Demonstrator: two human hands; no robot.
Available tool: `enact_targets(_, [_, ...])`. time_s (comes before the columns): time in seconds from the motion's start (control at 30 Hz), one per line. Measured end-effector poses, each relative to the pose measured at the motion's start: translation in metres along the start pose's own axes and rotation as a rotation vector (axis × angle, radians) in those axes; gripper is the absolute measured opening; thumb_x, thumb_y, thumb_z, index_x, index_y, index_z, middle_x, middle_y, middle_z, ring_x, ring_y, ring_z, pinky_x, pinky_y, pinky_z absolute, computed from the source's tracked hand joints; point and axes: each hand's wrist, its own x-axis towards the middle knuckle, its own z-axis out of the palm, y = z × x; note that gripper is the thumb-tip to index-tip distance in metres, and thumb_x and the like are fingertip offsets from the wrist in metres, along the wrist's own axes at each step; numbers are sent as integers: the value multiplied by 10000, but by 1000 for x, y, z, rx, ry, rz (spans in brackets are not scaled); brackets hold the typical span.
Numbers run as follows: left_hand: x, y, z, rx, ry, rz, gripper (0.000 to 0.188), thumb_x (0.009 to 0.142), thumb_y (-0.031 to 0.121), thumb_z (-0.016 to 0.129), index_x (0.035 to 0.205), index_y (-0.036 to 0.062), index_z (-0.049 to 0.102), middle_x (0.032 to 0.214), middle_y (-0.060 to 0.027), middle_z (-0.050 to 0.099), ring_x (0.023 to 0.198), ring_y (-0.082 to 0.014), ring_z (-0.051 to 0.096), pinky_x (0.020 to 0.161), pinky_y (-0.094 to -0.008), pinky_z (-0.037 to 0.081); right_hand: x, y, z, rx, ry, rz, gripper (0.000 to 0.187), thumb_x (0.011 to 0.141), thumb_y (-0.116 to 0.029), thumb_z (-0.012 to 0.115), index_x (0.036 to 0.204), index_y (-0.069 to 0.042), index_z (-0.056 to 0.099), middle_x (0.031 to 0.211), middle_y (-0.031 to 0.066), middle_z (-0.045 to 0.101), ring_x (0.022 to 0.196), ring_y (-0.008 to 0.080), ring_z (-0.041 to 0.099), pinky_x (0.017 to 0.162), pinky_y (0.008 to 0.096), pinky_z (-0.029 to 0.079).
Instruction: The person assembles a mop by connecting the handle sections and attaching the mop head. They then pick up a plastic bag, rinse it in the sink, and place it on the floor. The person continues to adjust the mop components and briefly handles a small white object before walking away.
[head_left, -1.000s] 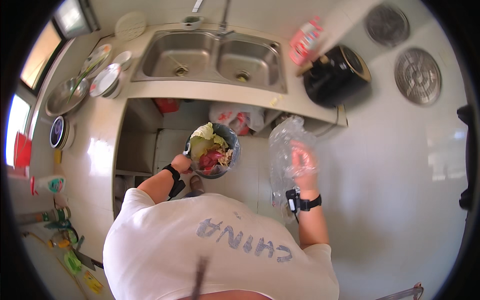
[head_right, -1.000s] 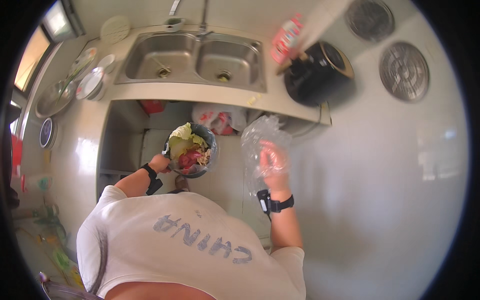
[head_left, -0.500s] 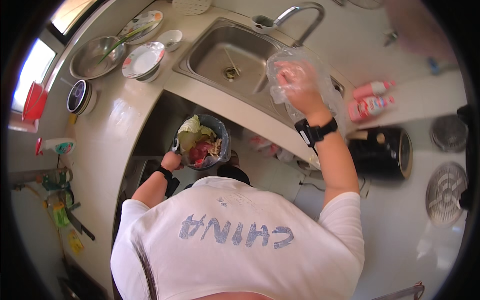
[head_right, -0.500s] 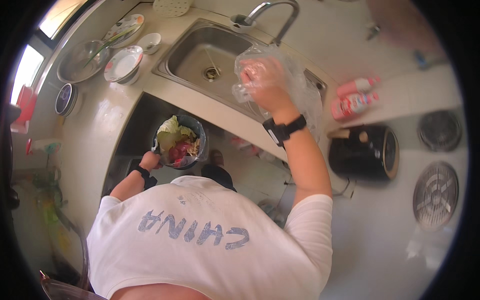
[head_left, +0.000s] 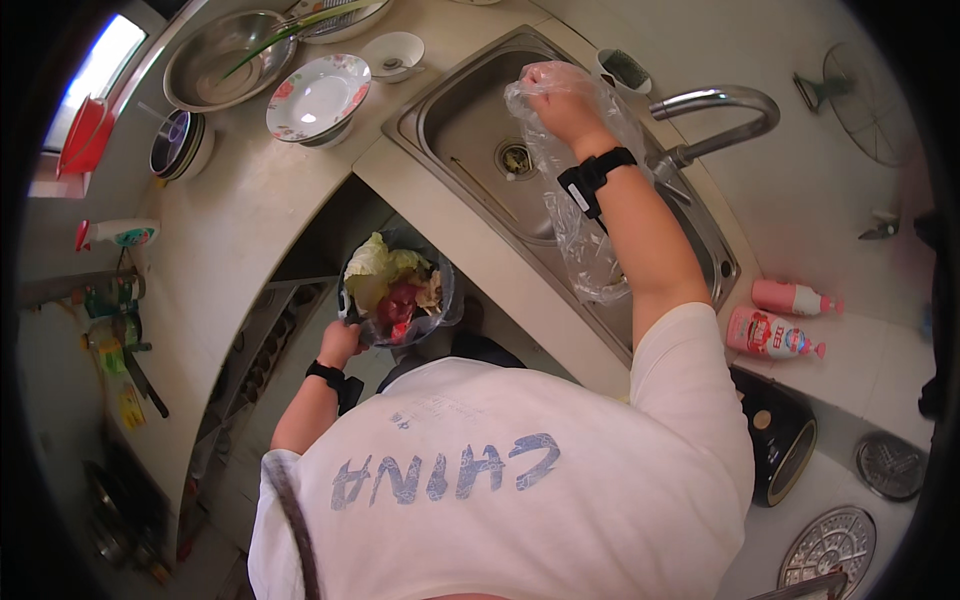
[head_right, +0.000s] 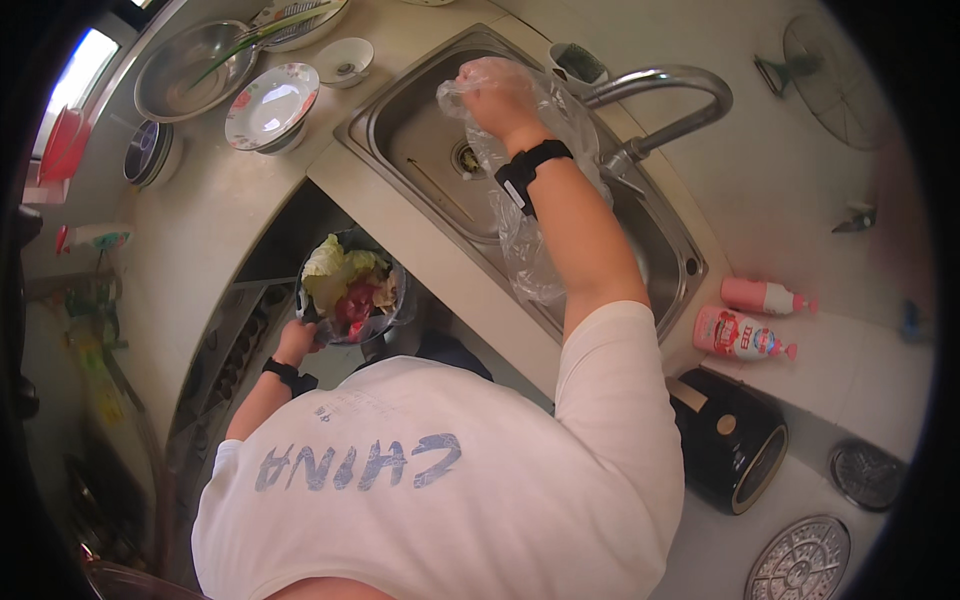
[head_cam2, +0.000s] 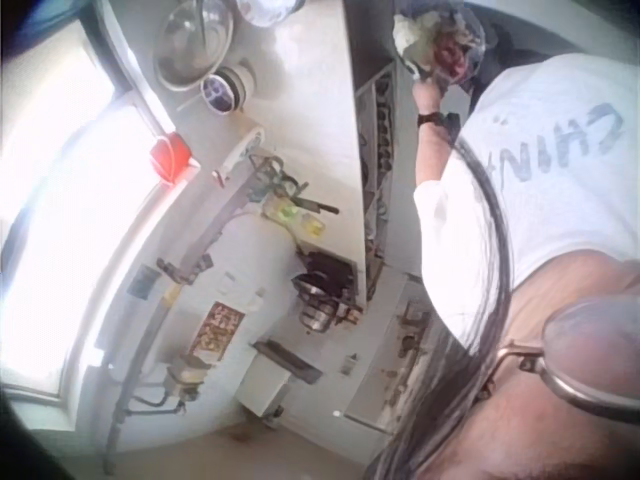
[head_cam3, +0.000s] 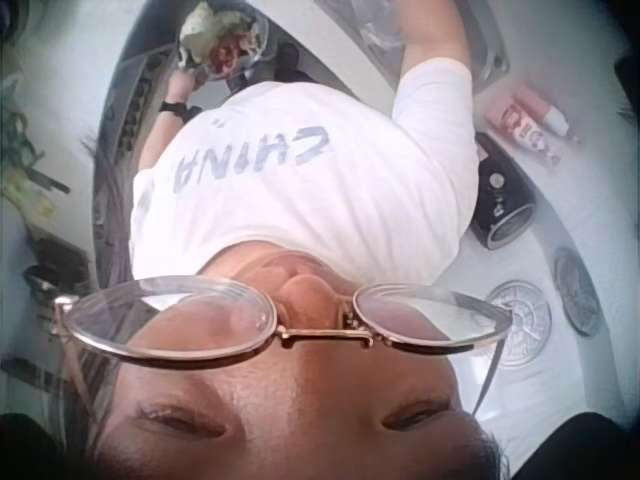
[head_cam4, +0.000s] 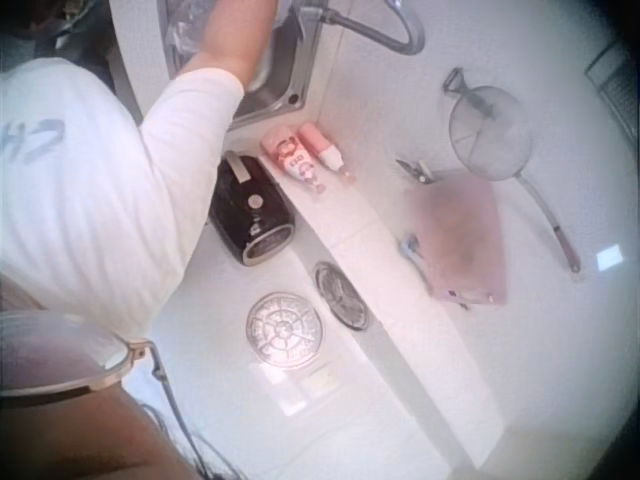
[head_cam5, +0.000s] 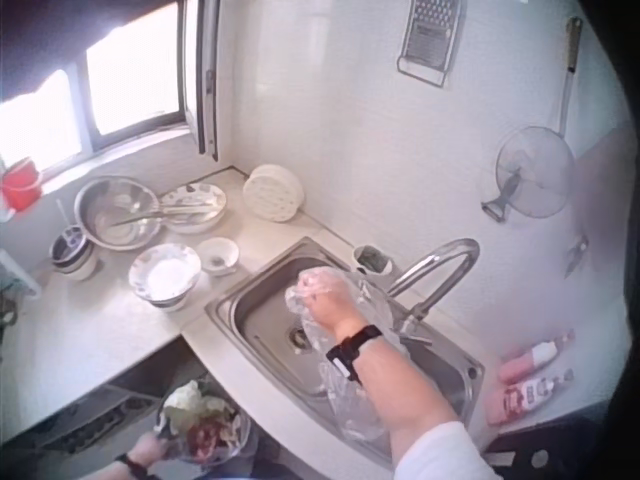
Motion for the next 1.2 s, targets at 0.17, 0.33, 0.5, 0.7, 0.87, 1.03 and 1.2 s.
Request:
enact_targets(0.17, [-15, 16, 3, -327, 83, -221, 209, 817, 140, 605, 850, -66, 623, 784, -177, 639, 644, -324, 672, 561, -373, 560, -1, 38, 40, 13, -182, 154, 323, 806, -351, 604, 938, -64, 670, 970, 148, 663, 930, 363, 605, 806, 432, 490])
enact_targets(0.33, [-26, 27, 3, -238, 124, -196, 227, 830, 99, 542, 832, -123, 589, 742, -173, 643, 607, -308, 681, 528, -357, 564, -47, 75, 91, 110, -987, 494, 568, 771, -372, 658, 1289, -150, 589, 1347, 121, 550, 1212, 314, 537, 1007, 415, 432])
enact_targets(0.5, [-26, 31, 5, -408, 143, -221, 246, 815, 90, 512, 861, -130, 611, 732, -189, 658, 581, -297, 680, 525, -352, 559, -62, 107, 133, -105, -1027, 629, 450, 830, -250, 612, 1268, -147, 609, 1304, 128, 586, 1201, 328, 556, 987, 410, 453])
enact_targets(0.7, [-25, 31, -16, -357, 138, -260, 225, 834, 105, 536, 877, -104, 609, 724, -160, 650, 587, -257, 664, 539, -343, 551, -26, 113, 171, -409, -919, 792, 298, 887, -211, 561, 1136, -96, 676, 1225, 143, 630, 1139, 320, 601, 945, 426, 483])
enact_targets(0.87, [-22, 34, -31, -350, 121, -268, 242, 838, 120, 533, 915, -93, 618, 740, -146, 656, 602, -238, 662, 558, -339, 551, 3, 102, 177, -462, -861, 737, 264, 889, -232, 561, 1052, -78, 700, 1130, 155, 669, 1054, 324, 640, 877, 417, 515])
enact_targets(1.03, [-24, 43, -39, -316, 142, -256, 261, 840, 136, 526, 929, -91, 618, 746, -143, 662, 616, -234, 670, 570, -343, 553, -3, 98, 186, -342, -1108, 310, 280, 861, -263, 579, 1045, -88, 700, 1127, 183, 656, 1036, 350, 632, 877, 429, 511])
enact_targets(1.2, [-23, 49, -40, -262, 133, -234, 254, 835, 139, 529, 876, -97, 613, 714, -155, 656, 611, -242, 672, 577, -345, 552, -48, 69, 207, -243, -1270, -76, 295, 865, -267, 551, 1056, -98, 699, 1176, 168, 638, 1062, 358, 615, 898, 442, 500])
